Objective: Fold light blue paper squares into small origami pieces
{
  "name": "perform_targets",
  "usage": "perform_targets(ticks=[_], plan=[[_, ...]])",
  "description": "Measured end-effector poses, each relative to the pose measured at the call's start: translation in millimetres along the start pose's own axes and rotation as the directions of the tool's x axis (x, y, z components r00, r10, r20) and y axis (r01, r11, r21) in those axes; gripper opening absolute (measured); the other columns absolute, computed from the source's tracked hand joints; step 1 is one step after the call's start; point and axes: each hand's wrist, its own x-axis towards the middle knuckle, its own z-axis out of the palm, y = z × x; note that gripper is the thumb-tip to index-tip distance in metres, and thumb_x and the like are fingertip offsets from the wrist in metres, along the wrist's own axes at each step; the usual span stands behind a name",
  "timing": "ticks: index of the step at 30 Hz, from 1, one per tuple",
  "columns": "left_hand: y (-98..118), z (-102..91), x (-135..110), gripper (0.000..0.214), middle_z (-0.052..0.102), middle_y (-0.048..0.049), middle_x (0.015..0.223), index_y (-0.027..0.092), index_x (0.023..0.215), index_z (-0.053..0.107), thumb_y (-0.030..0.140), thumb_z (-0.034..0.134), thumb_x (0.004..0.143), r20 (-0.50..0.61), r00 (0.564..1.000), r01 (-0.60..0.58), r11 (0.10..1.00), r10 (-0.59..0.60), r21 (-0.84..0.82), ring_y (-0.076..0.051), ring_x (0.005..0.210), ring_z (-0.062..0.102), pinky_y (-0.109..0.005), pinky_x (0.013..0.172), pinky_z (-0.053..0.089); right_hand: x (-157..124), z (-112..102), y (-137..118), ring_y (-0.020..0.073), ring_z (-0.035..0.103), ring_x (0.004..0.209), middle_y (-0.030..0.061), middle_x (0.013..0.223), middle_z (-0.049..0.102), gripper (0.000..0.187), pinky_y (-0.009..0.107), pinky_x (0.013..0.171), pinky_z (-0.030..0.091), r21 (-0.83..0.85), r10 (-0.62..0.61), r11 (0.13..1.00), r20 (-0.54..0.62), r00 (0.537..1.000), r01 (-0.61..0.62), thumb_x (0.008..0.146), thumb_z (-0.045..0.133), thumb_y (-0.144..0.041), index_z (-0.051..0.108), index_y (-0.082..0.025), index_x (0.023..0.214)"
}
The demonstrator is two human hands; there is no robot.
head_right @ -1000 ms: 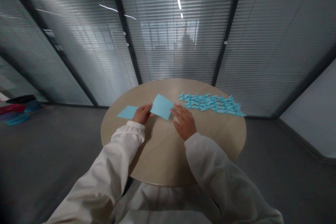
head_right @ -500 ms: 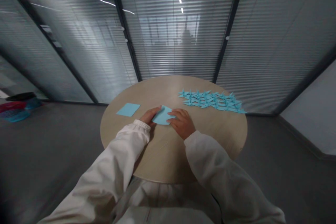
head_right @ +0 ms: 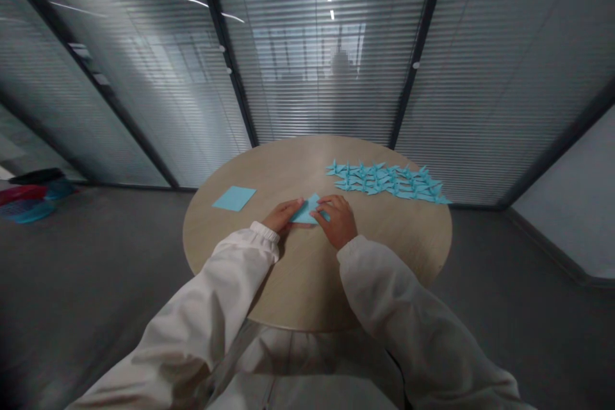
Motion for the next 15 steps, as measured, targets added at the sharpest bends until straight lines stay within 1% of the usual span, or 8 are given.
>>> perform_targets(ticks=[2,4,6,9,12,15], plan=[[2,5.3,-5,0.051,0.062,-0.0065,0.082,0.01,0.086,0.062,0.051,0.072,0.058,0.052,0.999,0.008,1.0,-0.009,0.014,-0.017,0.076,0.06,-0.036,0.07,0.054,1,0,1,0.0209,0.053,0.094,0.0059,0.094,0.059,0.01,0.038,0.087,0.042,0.028,0.044,0.999,-0.027,0.999,-0.043,0.077,0.062,-0.031,0.065,-0.021,0.074],[3,8.1,-9,0.05,0.061,-0.0039,0.08,0.01,0.086,0.061,0.043,0.078,0.052,0.068,0.997,-0.028,0.995,0.022,0.092,-0.015,0.074,0.059,-0.033,0.071,0.053,2,0,1,0.02,0.054,0.094,0.0061,0.095,0.058,0.01,0.036,0.087,0.043,0.077,0.08,0.994,-0.047,0.996,-0.077,0.077,0.062,-0.031,0.064,-0.021,0.075],[4,9.5,-11,0.05,0.061,-0.0008,0.076,0.011,0.087,0.062,0.037,0.08,0.048,0.068,0.996,-0.078,0.973,0.065,0.217,-0.012,0.069,0.058,-0.028,0.069,0.051,2,0,1,0.0192,0.055,0.093,0.0059,0.095,0.057,0.01,0.035,0.086,0.044,0.133,0.115,0.985,-0.057,0.992,-0.107,0.076,0.062,-0.031,0.063,-0.021,0.075],[6,11.8,-14,0.047,0.062,0.0012,0.068,0.011,0.084,0.063,0.035,0.08,0.047,0.037,0.993,-0.119,0.927,0.113,0.357,-0.012,0.063,0.058,-0.024,0.064,0.048,3,1,0,0.019,0.056,0.091,0.005,0.094,0.059,0.013,0.035,0.087,0.044,0.209,0.183,0.963,-0.048,0.982,-0.169,0.074,0.063,-0.034,0.061,-0.021,0.074],[8,14.7,-15,0.043,0.062,0.0013,0.064,0.011,0.078,0.063,0.037,0.078,0.048,0.0,0.992,-0.116,0.923,0.125,0.367,-0.012,0.059,0.058,-0.023,0.06,0.047,2,2,1,0.0193,0.058,0.09,0.0039,0.092,0.062,0.016,0.036,0.087,0.044,0.298,0.285,0.916,-0.01,0.959,-0.269,0.071,0.064,-0.036,0.059,-0.021,0.074],[6,15.7,-16,0.04,0.062,0.0013,0.062,0.011,0.076,0.063,0.038,0.077,0.05,-0.011,0.991,-0.122,0.93,0.134,0.347,-0.012,0.056,0.058,-0.022,0.057,0.046,2,5,3,0.0195,0.059,0.088,0.0042,0.093,0.063,0.022,0.036,0.084,0.045,0.422,0.396,0.827,0.03,0.918,-0.371,0.067,0.067,-0.037,0.056,-0.02,0.076]])
